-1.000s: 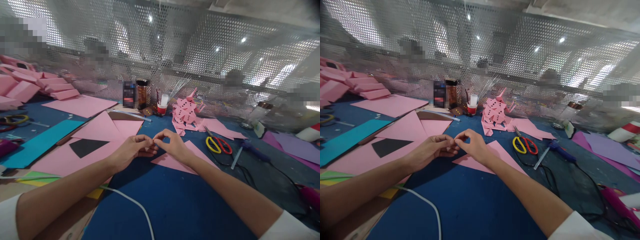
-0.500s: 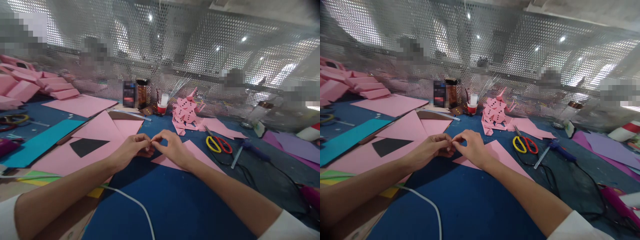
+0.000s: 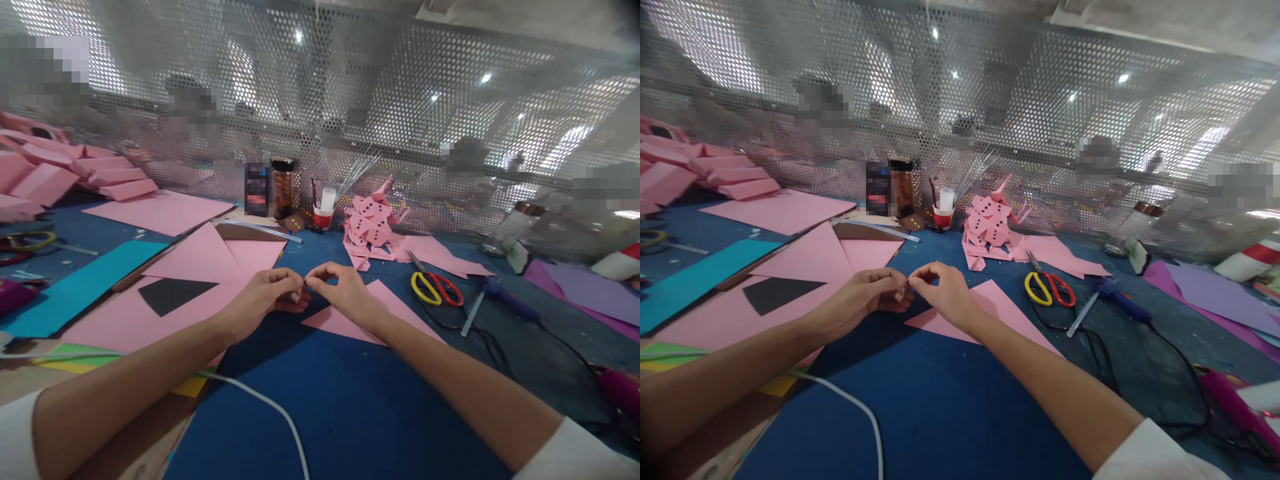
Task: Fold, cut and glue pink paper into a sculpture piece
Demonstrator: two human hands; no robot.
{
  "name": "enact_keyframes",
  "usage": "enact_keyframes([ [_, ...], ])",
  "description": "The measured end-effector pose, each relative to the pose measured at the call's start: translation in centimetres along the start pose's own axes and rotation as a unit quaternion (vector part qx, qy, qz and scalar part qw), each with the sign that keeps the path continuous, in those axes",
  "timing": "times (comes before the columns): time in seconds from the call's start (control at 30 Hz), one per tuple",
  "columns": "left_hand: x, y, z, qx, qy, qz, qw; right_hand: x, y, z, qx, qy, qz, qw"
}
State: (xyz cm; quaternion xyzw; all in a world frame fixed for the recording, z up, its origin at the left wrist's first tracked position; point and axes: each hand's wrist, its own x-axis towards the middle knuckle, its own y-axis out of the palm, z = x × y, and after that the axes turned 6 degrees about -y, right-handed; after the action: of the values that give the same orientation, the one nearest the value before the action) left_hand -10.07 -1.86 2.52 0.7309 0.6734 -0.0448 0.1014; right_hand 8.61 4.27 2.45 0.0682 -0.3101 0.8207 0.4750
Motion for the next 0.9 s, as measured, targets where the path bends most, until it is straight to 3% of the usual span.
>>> enact_keyframes([
  [0.23, -0.2, 0.2, -0.2, 0.055, 0.013, -0.021, 0.998, 0.1, 0.4, -0.3, 0.012, 0.013, 0.015, 1.0],
  [0.4, -0.2, 0.3, -0.3, 0.11, 0.029, -0.044, 0.993, 0.5, -0.1, -1.0, 0.021, 0.066, -0.007, 0.998],
  [0.53, 0.1, 0.2, -0.2, 0.156, 0.051, -0.062, 0.985, 0.7, -0.7, -1.6, 0.015, 0.065, -0.02, 0.998],
  [0.67, 0.2, 0.0, 0.0, 0.217, 0.084, -0.083, 0.969, 0.7, -0.8, -2.0, -0.013, 0.048, -0.044, 0.998],
  [0.9, 0.2, -0.6, -0.1, 0.341, 0.147, -0.139, 0.918, 1.3, -1.2, -2.6, -0.064, 0.04, -0.027, 0.997],
])
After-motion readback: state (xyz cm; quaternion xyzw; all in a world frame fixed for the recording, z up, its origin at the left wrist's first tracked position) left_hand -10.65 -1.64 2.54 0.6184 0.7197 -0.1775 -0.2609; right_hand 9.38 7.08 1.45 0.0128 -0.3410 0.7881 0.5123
